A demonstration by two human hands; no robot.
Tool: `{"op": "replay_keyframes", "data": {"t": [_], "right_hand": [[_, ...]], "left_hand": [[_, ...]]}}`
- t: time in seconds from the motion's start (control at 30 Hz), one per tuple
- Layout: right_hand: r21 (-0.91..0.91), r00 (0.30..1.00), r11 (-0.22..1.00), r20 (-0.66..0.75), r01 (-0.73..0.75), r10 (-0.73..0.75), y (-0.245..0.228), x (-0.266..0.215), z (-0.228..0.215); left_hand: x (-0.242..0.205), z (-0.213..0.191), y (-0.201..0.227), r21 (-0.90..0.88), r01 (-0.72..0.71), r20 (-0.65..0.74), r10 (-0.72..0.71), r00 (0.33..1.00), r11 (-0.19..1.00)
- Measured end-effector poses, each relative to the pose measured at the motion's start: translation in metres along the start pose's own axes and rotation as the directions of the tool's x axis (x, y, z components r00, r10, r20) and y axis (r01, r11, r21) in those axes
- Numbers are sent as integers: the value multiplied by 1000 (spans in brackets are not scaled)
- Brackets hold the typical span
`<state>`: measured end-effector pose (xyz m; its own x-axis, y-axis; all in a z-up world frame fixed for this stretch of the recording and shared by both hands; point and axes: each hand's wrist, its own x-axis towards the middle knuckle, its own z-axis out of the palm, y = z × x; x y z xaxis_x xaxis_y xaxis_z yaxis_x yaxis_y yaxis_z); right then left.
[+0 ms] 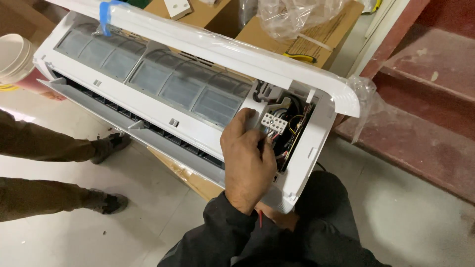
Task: The person works on a new split air conditioner indoor unit resting on a cardboard box on the floor. They open the wiring cover, use a screwdriver to loosen and tighten screws on the terminal block while positioning wires, and use pliers to adjust the wiring connections.
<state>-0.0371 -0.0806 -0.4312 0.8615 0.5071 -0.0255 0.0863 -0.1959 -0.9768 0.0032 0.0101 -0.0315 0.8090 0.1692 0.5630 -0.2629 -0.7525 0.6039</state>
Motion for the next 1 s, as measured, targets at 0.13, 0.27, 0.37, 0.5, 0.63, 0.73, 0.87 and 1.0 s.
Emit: {"op": "replay_keyframes", "data": {"t": [0.13, 0.27, 0.37, 0.5, 0.63, 0.73, 0.87, 1.0], "right_hand": [[-20, 1000, 1000, 3, -11, 11, -1, -1, 3], [-36, 1000, 999, 21, -15, 15, -3, 3, 1], [-46, 999, 999, 31, -16, 18, -4, 2, 2], [-58, 999, 998, 44, -22, 24, -9, -2, 3], [-70, 999, 997, 45, -27, 31, -7, -16, -1], [-79, 998, 996, 50, -33, 37, 2, -38, -8], [-93, 998, 994, 44, -50, 54, 11, -60, -7], [-112, 997, 992, 51, -59, 65, 18, -71, -10]], "left_hand": [[1, 0, 3, 10, 20, 11, -20, 1000, 1000], [5, 1, 6, 1, 51, 4, -51, 999, 999], [6, 1, 6, 13, 52, 17, -52, 998, 999], [7, -3, 8, 18, 24, 51, -25, 998, 1000], [7, -2, 14, 41, -52, 57, 49, 997, 998], [6, -2, 16, 41, -99, 78, 96, 992, 994], [7, -2, 19, 30, -131, 111, 127, 986, 991], [4, -7, 22, 49, -104, 114, 98, 989, 993]]}}
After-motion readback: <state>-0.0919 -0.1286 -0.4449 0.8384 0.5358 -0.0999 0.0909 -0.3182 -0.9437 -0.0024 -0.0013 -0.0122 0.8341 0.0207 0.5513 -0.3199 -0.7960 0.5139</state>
